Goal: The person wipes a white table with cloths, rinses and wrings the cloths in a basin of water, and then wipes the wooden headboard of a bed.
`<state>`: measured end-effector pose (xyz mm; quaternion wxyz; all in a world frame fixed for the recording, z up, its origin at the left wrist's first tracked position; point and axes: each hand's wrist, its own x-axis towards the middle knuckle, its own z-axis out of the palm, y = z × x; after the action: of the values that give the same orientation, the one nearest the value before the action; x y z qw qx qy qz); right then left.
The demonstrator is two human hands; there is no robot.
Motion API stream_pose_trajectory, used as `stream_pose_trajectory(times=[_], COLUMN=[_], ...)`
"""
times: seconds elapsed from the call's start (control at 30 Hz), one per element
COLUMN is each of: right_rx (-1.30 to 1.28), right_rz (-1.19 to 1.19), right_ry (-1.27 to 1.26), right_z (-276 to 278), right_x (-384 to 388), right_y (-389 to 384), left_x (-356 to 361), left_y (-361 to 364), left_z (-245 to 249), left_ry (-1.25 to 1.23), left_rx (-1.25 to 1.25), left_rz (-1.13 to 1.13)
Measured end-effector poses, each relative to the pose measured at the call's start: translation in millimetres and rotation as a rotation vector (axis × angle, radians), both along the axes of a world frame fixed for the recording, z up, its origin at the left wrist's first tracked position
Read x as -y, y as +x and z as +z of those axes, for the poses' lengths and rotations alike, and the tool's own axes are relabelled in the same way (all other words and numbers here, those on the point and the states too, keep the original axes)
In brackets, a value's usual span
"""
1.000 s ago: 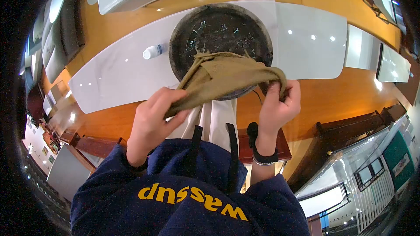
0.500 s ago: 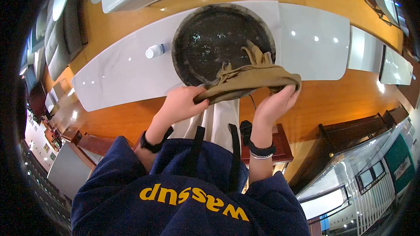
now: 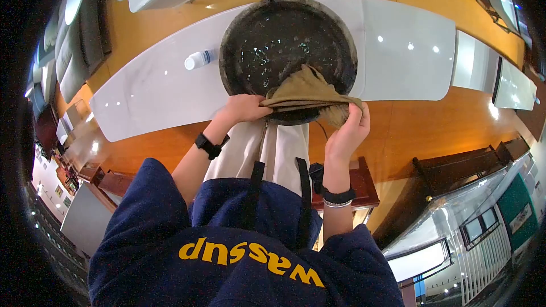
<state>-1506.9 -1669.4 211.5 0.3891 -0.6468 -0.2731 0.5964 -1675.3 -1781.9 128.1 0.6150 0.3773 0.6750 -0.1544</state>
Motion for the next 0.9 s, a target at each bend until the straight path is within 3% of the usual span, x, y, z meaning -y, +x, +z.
stream_pose_trajectory(times=[0.13, 0.2, 0.23, 0.3, 0.4, 0.5, 0.57, 0.6, 0.67, 0.73, 0.8, 0.83, 0.9], right_rx=[-0.006, 0.067, 0.147, 0.425, 0.668, 0.806, 0.901, 0.898, 1.034, 1.037, 1.026, 1.097, 1.161], right_rz=[0.064, 0.289, 0.44, 0.748, 0.987, 1.185, 1.603, 1.604, 1.915, 1.963, 1.654, 1.558, 1.621], right_ry=[0.069, 0.075, 0.168, 0.279, 0.447, 0.59, 0.602, 0.594, 0.602, 0.538, 0.354, 0.3, 0.301], right_z=[-10.1, -16.1, -26.6, -61.6, -124.9, -175.5, -199.5, -210.6, -227.5, -227.3, -225.7, -226.6, -227.3], right_x=[-5.1, -9.0, -10.4, -14.8, -17.7, -8.5, 4.7, 9.8, 15.7, 14.7, 11.3, 13.5, 23.2], right_y=[7.5, 3.6, 0.0, -3.0, -14.4, -19.8, -18.0, -16.7, -16.9, -17.9, -14.8, -15.2, -18.3], left_x=[-0.1, 4.2, 8.5, 12.5, 8.7, 6.0, 3.9, 3.5, 1.7, -2.2, -6.5, -8.0, -4.3], left_y=[-5.5, -8.5, -8.9, -13.1, -17.0, -15.1, -3.1, 0.0, 0.8, -3.9, -4.1, -5.7, -0.8], left_z=[21.7, 18.5, 9.0, -15.9, -56.0, -85.1, -94.7, -98.7, -106.3, -112.6, -114.8, -115.4, -118.7], left_ry=[0.255, 0.511, 0.645, 0.654, 0.64, 0.424, 0.416, 0.41, 0.336, 0.295, 0.209, 0.178, 0.175], left_rx=[-0.159, -0.188, -0.242, -0.283, -0.331, -0.285, -0.263, -0.26, -0.198, -0.17, -0.305, -0.299, -0.257], left_rz=[0.091, 0.402, 0.381, 0.355, 0.324, 0.229, -0.045, -0.048, -0.315, -0.339, 0.088, 0.198, 0.204])
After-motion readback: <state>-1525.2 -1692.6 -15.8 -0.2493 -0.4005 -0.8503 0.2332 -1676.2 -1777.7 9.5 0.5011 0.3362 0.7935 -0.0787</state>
